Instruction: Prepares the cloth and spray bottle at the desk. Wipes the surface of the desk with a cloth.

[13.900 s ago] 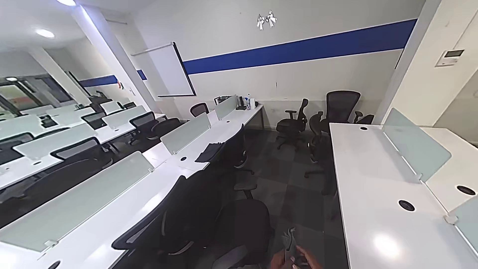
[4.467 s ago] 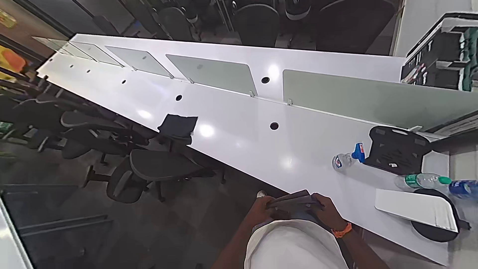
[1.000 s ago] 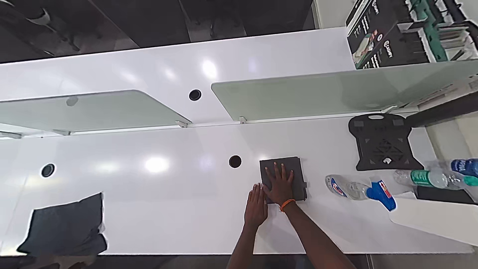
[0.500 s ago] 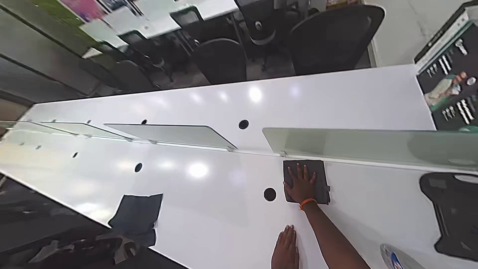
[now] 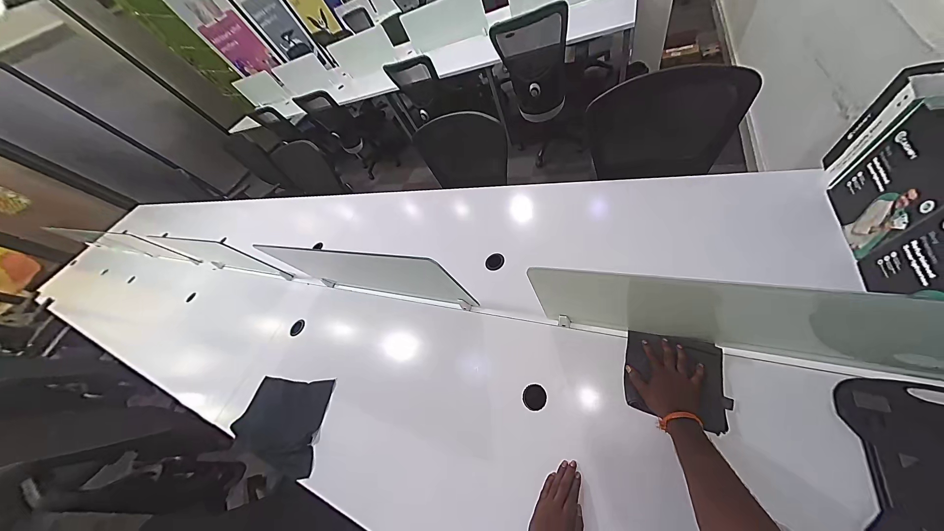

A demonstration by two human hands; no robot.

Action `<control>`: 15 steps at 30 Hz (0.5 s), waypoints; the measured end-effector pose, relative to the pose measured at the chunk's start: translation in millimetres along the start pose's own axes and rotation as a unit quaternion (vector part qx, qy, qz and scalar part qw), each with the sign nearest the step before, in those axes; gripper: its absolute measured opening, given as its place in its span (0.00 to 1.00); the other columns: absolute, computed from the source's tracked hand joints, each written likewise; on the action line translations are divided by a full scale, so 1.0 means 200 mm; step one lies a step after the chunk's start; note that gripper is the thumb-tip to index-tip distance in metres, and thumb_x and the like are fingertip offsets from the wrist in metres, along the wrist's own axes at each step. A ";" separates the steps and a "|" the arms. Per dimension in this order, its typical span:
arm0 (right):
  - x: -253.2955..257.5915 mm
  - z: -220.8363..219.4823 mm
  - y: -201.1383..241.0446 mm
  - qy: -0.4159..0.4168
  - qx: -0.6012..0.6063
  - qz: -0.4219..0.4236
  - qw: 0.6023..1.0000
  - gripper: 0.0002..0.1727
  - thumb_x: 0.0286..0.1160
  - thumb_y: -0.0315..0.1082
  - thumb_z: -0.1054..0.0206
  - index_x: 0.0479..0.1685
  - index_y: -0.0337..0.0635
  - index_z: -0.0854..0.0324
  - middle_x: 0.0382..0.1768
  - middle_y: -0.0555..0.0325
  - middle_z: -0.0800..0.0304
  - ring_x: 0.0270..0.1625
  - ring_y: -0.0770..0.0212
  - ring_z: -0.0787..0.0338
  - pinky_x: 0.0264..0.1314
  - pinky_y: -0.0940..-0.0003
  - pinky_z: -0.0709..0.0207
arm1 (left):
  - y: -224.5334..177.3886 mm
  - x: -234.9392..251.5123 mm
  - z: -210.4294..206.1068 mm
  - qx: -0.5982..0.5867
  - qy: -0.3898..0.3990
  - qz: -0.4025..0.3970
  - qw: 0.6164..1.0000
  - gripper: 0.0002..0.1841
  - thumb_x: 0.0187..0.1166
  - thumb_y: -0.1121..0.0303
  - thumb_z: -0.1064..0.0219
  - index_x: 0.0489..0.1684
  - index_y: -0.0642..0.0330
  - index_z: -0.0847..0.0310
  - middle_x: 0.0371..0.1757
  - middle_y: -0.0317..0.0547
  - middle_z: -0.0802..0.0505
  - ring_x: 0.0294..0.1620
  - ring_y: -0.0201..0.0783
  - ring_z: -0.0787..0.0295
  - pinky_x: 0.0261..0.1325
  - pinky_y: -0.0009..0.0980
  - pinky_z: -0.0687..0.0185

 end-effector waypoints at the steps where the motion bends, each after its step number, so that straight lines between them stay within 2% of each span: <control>1: -0.01 0.00 -0.03 -0.008 0.003 -0.014 1.000 0.48 0.66 0.81 0.51 0.91 0.76 0.41 0.95 0.57 0.49 0.97 0.40 0.57 0.87 0.20 0.70 | 0.00 -0.01 0.00 -0.001 0.000 0.003 1.000 0.27 0.82 0.64 0.48 0.82 0.60 0.27 0.88 0.45 0.27 0.92 0.42 0.39 0.90 0.46 0.40; 3: -0.05 0.00 -0.07 -0.026 0.008 -0.037 0.999 0.47 0.67 0.80 0.49 0.91 0.74 0.40 0.95 0.55 0.49 0.96 0.39 0.56 0.86 0.18 0.69 | 0.00 -0.02 -0.01 -0.008 -0.011 0.000 1.000 0.28 0.83 0.63 0.50 0.84 0.60 0.29 0.89 0.45 0.28 0.92 0.42 0.40 0.91 0.47 0.42; 7: -0.16 -0.02 -0.10 -0.034 0.005 -0.073 0.997 0.47 0.69 0.80 0.53 0.92 0.73 0.41 0.95 0.53 0.49 0.96 0.37 0.56 0.86 0.18 0.70 | 0.02 -0.02 -0.05 0.002 -0.042 -0.018 0.999 0.29 0.84 0.61 0.54 0.83 0.60 0.28 0.87 0.47 0.26 0.90 0.45 0.36 0.90 0.48 0.41; 11: -0.40 -0.06 -0.10 -0.014 -0.006 -0.078 0.997 0.47 0.70 0.80 0.57 0.93 0.76 0.44 0.95 0.55 0.51 0.96 0.38 0.58 0.86 0.18 0.72 | 0.05 -0.03 -0.08 0.012 -0.056 -0.034 0.998 0.29 0.85 0.60 0.57 0.82 0.60 0.27 0.88 0.47 0.27 0.91 0.44 0.38 0.91 0.46 0.43; 15: -0.73 -0.08 -0.07 0.000 -0.005 -0.066 0.998 0.47 0.71 0.79 0.58 0.94 0.76 0.47 0.96 0.56 0.53 0.96 0.38 0.59 0.86 0.18 0.73 | 0.06 -0.03 -0.08 0.010 -0.071 -0.047 0.996 0.30 0.86 0.59 0.59 0.81 0.62 0.26 0.86 0.50 0.25 0.90 0.48 0.36 0.90 0.48 0.43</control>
Point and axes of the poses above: each hand's wrist, its own x-axis towards the middle knuckle, its own z-axis out of the back of the hand, y = z × x, the point moved 2 cm from there along x, towards the middle knuckle
